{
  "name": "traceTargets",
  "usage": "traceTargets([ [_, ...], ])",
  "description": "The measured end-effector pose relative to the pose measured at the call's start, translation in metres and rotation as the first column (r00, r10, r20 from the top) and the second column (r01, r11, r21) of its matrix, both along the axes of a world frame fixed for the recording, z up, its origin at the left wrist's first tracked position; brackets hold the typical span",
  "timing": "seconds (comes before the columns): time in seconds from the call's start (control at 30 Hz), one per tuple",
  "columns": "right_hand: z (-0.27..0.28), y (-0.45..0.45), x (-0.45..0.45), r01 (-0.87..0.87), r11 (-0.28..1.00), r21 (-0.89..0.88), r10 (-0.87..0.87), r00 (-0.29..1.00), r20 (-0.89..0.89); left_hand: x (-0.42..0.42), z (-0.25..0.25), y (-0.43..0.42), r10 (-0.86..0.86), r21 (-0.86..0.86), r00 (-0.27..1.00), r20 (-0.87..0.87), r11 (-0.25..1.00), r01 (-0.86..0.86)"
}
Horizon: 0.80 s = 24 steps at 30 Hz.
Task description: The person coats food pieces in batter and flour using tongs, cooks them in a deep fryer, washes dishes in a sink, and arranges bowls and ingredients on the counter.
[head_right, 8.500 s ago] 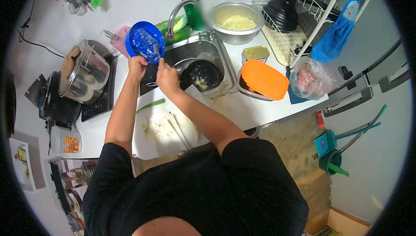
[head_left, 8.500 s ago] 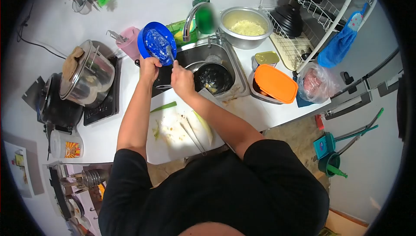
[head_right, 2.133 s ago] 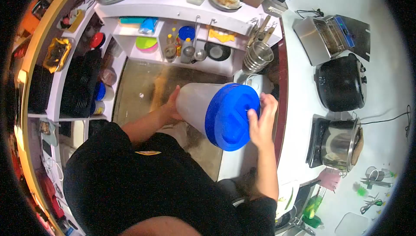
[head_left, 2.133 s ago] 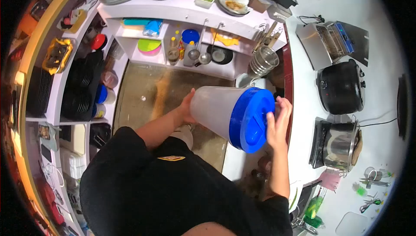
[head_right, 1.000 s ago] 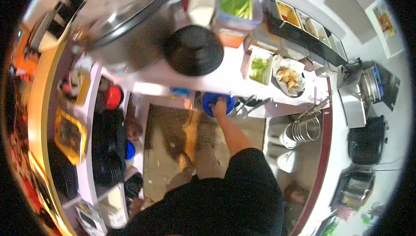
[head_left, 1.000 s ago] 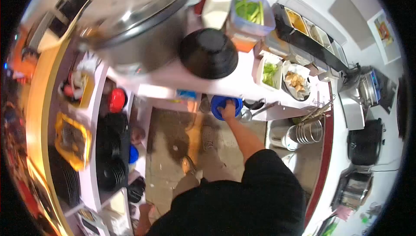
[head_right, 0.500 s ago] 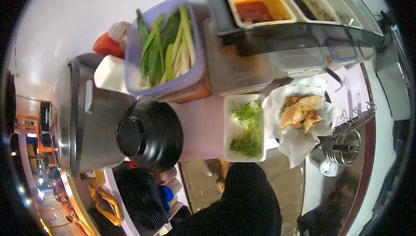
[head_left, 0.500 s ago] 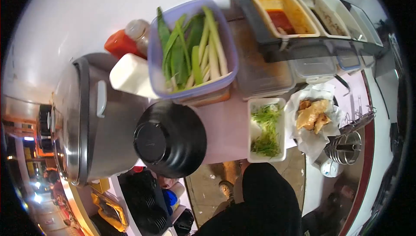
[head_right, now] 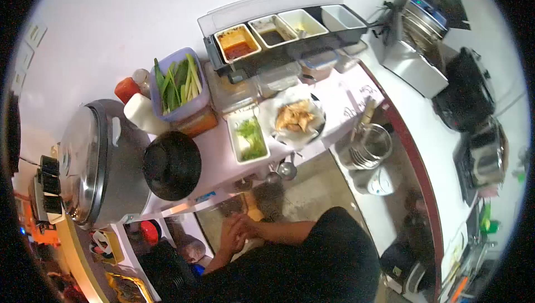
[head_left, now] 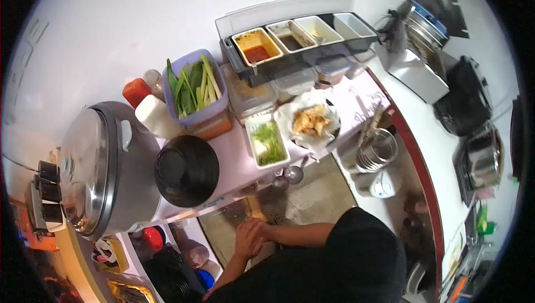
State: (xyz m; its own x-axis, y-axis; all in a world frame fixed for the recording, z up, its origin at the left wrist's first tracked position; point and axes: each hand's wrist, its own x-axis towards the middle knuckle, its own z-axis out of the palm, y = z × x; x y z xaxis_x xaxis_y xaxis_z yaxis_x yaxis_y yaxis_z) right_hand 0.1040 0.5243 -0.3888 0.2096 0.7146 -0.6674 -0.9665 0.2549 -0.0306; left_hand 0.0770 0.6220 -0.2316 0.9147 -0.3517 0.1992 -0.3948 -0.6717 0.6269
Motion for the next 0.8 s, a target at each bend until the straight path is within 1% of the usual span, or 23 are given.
traceTargets([
  [0.03,0.049,-0.002,-0.004,0.042,0.996,0.074,-0.046,0.997,0.056,0.003,-0.017,-0.006,-0.159,0.116,0.983,0.091,0.982,0.149],
  [0.07,0.100,-0.009,-0.001,0.089,0.986,0.138,-0.106,0.987,0.122,-0.001,-0.043,-0.007,-0.187,0.096,0.977,0.100,0.979,0.177],
  [0.1,0.147,-0.020,0.006,0.144,0.971,0.189,-0.180,0.966,0.187,-0.006,-0.075,-0.003,0.059,-0.093,0.991,-0.122,0.993,-0.070],
  [0.13,0.188,-0.036,0.013,0.199,0.951,0.236,-0.258,0.934,0.249,-0.008,-0.099,-0.003,0.242,-0.204,0.892,-0.382,0.919,-0.337],
  [0.17,0.211,-0.051,0.017,0.250,0.935,0.251,-0.320,0.899,0.298,-0.004,-0.112,-0.006,0.195,-0.222,0.905,-0.377,0.930,-0.293],
  [0.2,0.235,-0.068,0.021,0.289,0.917,0.276,-0.375,0.861,0.343,0.002,-0.122,-0.009,-0.053,-0.472,0.752,-0.657,0.806,-0.356],
  [0.23,0.239,-0.085,0.020,0.321,0.907,0.272,-0.405,0.843,0.355,0.001,-0.100,-0.030,-0.273,-0.650,0.649,-0.710,0.608,-0.456],
  [0.27,0.238,-0.102,0.019,0.254,0.880,0.400,-0.428,0.790,0.440,0.002,-0.071,-0.052,-0.477,-0.707,0.529,-0.702,0.377,-0.599],
  [0.3,0.235,-0.117,0.015,0.161,0.844,0.512,-0.451,0.730,0.514,0.008,-0.043,-0.081,-0.493,-0.711,0.520,-0.698,0.389,-0.586],
  [0.33,0.230,-0.127,0.006,0.219,0.857,0.467,-0.462,0.729,0.505,0.013,-0.021,-0.104,-0.726,-0.734,0.412,-0.551,0.186,-0.653],
  [0.37,0.209,-0.137,-0.009,0.322,0.913,0.250,-0.406,0.672,0.619,0.023,0.002,-0.122,-0.887,-0.681,0.323,-0.330,-0.013,-0.732],
  [0.43,0.187,-0.178,-0.025,0.519,0.845,0.125,-0.469,0.608,0.641,0.061,0.065,-0.148,-0.860,-0.651,0.145,-0.489,0.249,-0.717],
  [0.47,0.185,-0.212,-0.030,0.610,0.766,0.202,-0.605,0.579,0.546,0.076,0.086,-0.158,-0.770,-0.785,0.363,-0.524,0.271,-0.556],
  [0.5,0.181,-0.241,-0.036,0.653,0.756,-0.042,-0.381,0.491,0.783,0.095,0.109,-0.167,-0.659,-0.870,0.571,-0.489,0.325,-0.370],
  [0.53,0.173,-0.265,-0.050,0.676,0.500,-0.542,-0.047,0.646,0.762,0.123,0.152,-0.169,-0.564,-0.811,0.695,-0.445,0.583,-0.047],
  [0.57,0.132,-0.306,-0.073,0.611,0.315,-0.726,0.307,0.658,0.688,0.167,0.176,-0.170,-0.599,-0.782,0.777,-0.194,0.572,0.246],
  [0.6,0.145,-0.335,-0.095,0.530,0.064,-0.846,0.552,0.687,0.472,0.223,0.186,-0.171,-0.340,-0.173,0.882,0.328,0.896,0.410],
  [0.63,0.126,-0.367,-0.119,0.576,0.049,-0.816,0.424,0.728,0.539,0.270,0.223,-0.184,-0.296,-0.375,0.923,0.244,0.849,0.372],
  [0.67,0.103,-0.394,-0.145,0.623,0.015,-0.782,0.289,0.746,0.600,0.299,0.269,-0.201,-0.123,-0.197,0.850,0.512,0.947,0.256],
  [0.7,0.107,-0.414,-0.163,0.639,0.017,-0.769,0.087,0.766,0.637,0.365,0.278,-0.208,-0.041,-0.140,0.713,0.700,0.971,0.194],
  [0.73,0.111,-0.432,-0.181,0.658,0.013,-0.753,-0.121,0.749,0.652,0.402,0.299,-0.211,-0.047,-0.105,0.774,0.631,0.984,0.146],
  [0.77,0.104,-0.450,-0.202,0.669,-0.071,-0.740,-0.135,0.728,0.672,0.459,0.297,-0.209,-0.044,0.059,0.699,0.713,0.998,0.002],
  [0.8,0.088,-0.468,-0.227,0.673,-0.153,-0.724,-0.151,0.708,0.690,0.512,0.290,-0.200,-0.082,0.209,0.638,0.765,0.970,-0.126],
])
